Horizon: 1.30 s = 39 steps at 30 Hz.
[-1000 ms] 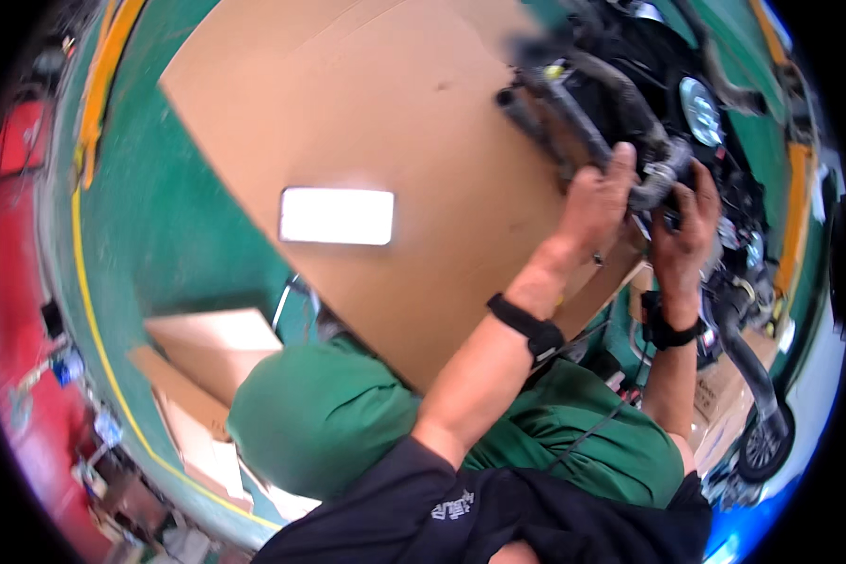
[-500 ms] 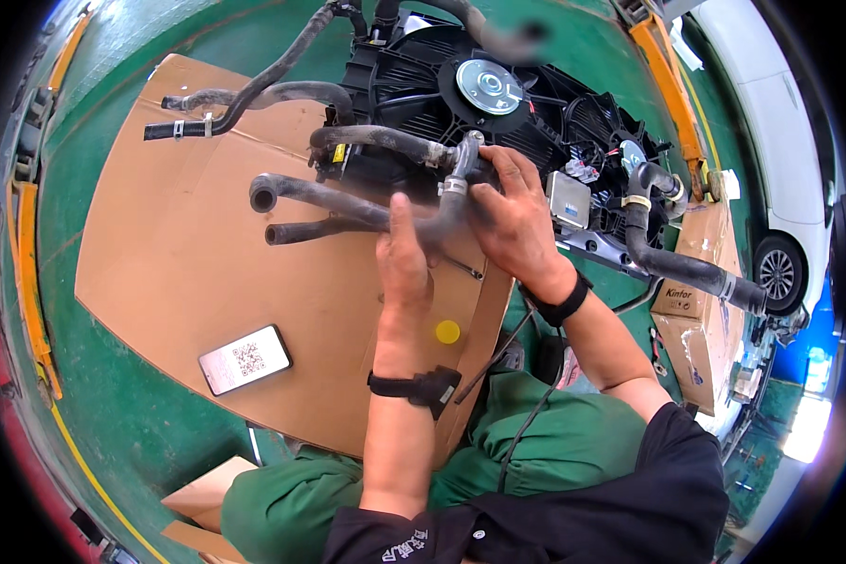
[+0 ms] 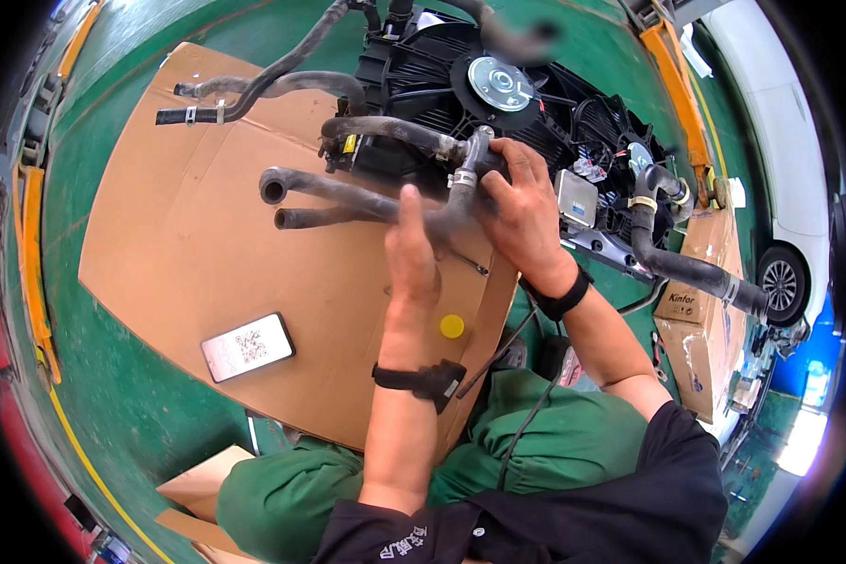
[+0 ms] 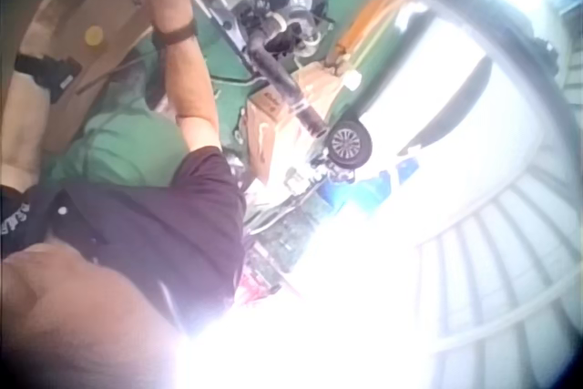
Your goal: The person attaches a pump housing to a car radiator fan assembly, securing it with a small connector and fitting it into place.
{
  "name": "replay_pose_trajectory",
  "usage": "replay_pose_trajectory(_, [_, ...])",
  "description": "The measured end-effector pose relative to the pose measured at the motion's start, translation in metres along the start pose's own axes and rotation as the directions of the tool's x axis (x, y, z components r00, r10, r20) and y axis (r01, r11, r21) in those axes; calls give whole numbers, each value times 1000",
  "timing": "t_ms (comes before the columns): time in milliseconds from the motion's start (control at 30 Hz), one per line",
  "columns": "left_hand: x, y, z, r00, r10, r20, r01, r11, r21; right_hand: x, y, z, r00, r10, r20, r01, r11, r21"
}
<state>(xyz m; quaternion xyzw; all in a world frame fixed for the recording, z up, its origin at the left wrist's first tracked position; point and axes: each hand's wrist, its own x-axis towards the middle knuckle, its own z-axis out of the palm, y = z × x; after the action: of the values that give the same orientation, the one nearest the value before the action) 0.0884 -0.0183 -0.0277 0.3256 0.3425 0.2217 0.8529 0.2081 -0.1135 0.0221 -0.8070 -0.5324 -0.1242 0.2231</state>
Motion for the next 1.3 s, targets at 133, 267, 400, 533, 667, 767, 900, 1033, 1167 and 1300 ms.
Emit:
replay_pose_trajectory(133, [3,-3,0,999,-11,-47,11,1000,5,-3,6,2,998,-36,-54,40,997,71])
replay_pose_trajectory(267, [2,-2,-1,1000,-22,21,24,994,-107,2,9,2,999,-32,-18,31,998,-52])
replay_pose_trajectory(400, [4,-4,-7,990,33,139,-15,991,-131,-5,10,2,1000,-5,-19,5,1000,-16])
replay_pose_trajectory(533, [8,-7,-10,978,53,203,-31,994,-109,-1,11,-7,1000,-14,10,14,1000,14])
replay_pose_trajectory(667, [5,-5,-11,986,30,163,-9,992,-125,-1,4,-2,1000,2,12,-1,999,-48])
replay_pose_trajectory(767, [9,-4,-10,992,-22,124,35,994,-105,-4,13,1,997,-34,-63,39,997,73])
replay_pose_trajectory(900, [9,-2,-23,971,-20,237,38,997,-69,3,13,-4,999,-45,10,45,998,-31])
replay_pose_trajectory(1033, [9,5,-37,926,21,376,5,998,-67,-4,13,5,999,-32,-30,33,999,5])
replay_pose_trajectory(1167, [9,8,-41,923,10,385,-33,998,55,-4,19,0,997,-58,-44,60,997,50])
replay_pose_trajectory(1300, [14,-2,-45,981,48,187,-79,984,162,-2,14,-3,999,-34,-13,33,999,-22])
